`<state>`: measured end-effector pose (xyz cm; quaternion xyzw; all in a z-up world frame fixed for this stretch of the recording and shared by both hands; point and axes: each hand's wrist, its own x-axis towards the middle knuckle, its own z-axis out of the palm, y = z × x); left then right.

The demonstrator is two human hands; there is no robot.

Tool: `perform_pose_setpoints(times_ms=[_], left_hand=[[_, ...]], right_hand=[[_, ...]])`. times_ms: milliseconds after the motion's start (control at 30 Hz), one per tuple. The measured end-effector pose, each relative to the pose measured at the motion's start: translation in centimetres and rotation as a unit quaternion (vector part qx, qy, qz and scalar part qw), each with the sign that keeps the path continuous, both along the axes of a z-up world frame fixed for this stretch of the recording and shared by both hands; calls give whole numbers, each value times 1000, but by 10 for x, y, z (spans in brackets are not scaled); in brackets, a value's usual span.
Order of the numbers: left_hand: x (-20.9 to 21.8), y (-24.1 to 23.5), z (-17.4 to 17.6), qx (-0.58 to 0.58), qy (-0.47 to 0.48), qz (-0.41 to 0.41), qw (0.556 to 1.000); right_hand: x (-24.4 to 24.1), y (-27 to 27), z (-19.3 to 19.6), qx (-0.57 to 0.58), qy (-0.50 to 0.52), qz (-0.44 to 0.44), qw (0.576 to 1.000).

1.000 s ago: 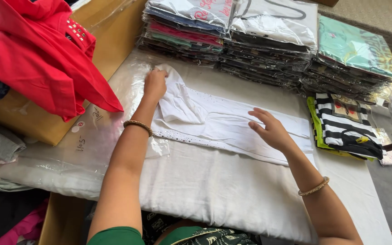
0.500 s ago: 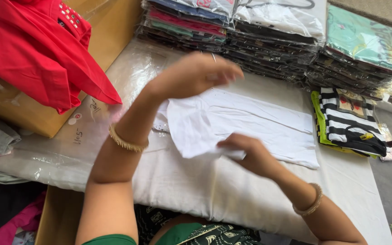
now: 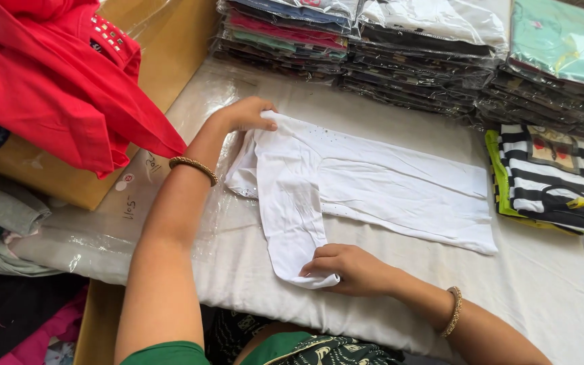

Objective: The person folds a white long-sleeved shirt with a decorative pattern on the hem, smoothing and aligning the sleeves and body before folding it into a compact rectangle. The person then folds a red long-sleeved shirt using a similar method, smoothing the fabric and folding the sleeves inward before completing the fold.

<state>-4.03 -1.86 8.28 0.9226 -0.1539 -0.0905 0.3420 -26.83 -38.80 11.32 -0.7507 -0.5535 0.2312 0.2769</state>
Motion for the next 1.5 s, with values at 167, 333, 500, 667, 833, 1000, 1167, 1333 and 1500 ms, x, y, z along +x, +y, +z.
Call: perform_pose_setpoints(times_ms=[167,333,500,667,833,1000,1167,1333,1500], left_hand=[[1,3,21,-74,64,-9,995],[-12,9,28,-212,118,57,968],[-10,18,-4,-286,28,124,950],[3,20,-29,-256,-38,166,952],[-5,14,4,-95,-263,164,946],[-54,-34,67,-181,143,-132,964],[-39,-35,18,-160,253,-143,943],[-21,-12,-7,-240,295,-45,924],[-33,-13,11,-193,160,-22,968]], right_hand=[[3,-2,1,35,23,8,999],[5,1,14,13,38,41,998],[5,2,18,14,58,62,996],[0,2,21,21,51,64,996],[-2,0,21,77,23,118,990],[-9,-2,22,117,36,143,982],[31,-64,5,267,4,-66,962],[94,-118,32,465,111,-355,803],[133,-162,-28,265,166,-536,784]])
